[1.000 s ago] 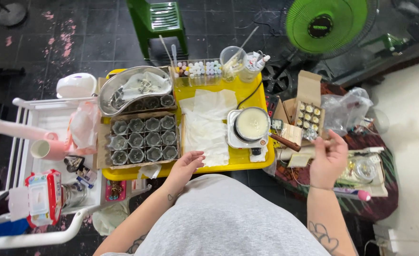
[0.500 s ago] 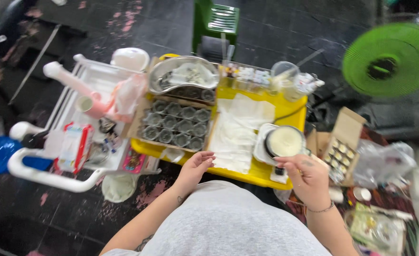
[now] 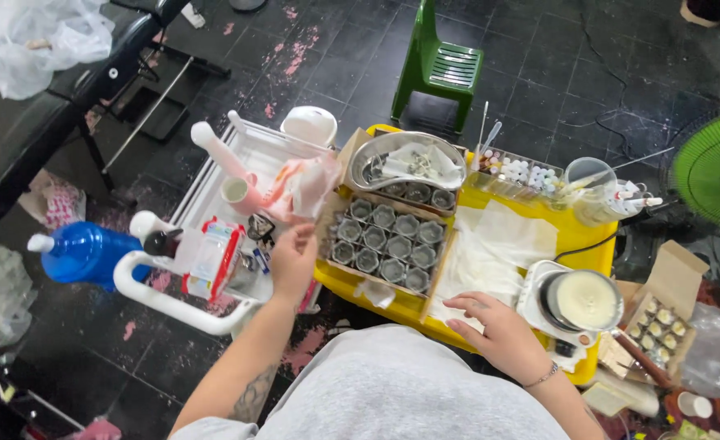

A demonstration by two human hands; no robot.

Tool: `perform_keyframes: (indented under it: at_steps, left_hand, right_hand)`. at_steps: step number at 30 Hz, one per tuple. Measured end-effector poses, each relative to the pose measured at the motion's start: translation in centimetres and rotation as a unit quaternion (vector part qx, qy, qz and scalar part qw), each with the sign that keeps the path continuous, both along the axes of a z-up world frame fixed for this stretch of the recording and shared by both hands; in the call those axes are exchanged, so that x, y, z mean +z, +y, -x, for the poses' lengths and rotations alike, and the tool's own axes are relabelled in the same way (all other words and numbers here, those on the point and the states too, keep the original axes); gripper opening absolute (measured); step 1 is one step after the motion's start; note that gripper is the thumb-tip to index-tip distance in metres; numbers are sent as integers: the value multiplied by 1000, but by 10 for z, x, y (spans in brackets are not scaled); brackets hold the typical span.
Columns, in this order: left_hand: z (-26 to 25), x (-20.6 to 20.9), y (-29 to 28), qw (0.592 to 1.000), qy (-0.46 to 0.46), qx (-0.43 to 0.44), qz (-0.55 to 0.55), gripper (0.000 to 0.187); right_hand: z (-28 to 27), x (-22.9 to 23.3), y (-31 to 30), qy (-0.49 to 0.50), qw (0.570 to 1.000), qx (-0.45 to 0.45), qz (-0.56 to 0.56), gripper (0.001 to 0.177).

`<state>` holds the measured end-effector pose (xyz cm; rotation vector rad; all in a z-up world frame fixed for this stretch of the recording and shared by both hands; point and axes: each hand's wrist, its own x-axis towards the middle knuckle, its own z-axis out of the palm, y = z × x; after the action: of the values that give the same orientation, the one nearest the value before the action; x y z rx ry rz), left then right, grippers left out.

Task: Cleaning and preparing glass jars with a tissue for candle making.

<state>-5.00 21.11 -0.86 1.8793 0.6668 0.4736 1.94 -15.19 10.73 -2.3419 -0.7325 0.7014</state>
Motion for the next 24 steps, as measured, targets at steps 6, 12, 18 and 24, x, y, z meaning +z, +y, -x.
perform_keyframes:
  at_steps: [6,12,18,24]
  left_hand:
    - [-82,-40,89,987,66,35,-139,43]
    - [-115,-77,118,967,124,-4,-222,28]
    - [-110,-2,101,973,38,-16,-229,22]
    - [-72,89,19,919,-226,-318,-64,14]
  right_hand:
    - [18,-10,29,17,999,-41,-30,41]
    - [38,-18,44,35,994,-103,7,43]
    - [45,-13,56,8,994,-113,6,40]
    - [43,-52,66,195,920,-177,-290,54]
